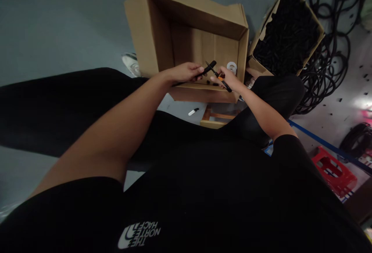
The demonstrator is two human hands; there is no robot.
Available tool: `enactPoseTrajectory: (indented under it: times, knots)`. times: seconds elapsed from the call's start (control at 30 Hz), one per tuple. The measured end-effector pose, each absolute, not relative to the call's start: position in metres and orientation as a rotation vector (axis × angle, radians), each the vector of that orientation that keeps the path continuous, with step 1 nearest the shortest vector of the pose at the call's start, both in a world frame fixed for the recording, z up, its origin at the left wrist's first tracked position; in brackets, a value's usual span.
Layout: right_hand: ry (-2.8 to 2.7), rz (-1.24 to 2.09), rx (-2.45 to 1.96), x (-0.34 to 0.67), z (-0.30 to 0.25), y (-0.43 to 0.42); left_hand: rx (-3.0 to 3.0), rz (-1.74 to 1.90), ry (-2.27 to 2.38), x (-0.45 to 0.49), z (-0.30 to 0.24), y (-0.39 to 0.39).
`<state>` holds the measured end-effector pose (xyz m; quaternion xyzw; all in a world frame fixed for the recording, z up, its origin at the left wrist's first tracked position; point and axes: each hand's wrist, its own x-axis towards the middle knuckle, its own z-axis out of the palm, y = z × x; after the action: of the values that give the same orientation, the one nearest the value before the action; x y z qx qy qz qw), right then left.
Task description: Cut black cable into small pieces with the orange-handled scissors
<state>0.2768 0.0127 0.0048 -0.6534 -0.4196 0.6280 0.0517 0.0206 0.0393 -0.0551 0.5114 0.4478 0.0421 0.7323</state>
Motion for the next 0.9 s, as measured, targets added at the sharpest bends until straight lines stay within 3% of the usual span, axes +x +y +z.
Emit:
enactPoseTrajectory:
  times: [0.1,0.37,0.9]
  knots:
    - [-1.278,1.917,-1.967,0.278,0.004,0.015,1.13,0.093,0.937,0.019,-0.066,0.04]
    - [-1.217,1.935,-2.012,0.282,0.001,0.01,1.199,0.343,1.433,0.017,-0.11,0.049]
    - [-1.462,1.824,-2.022,0.276,-0.016,0.012,1.358,0.352,1.367,0.045,-0.065,0.022]
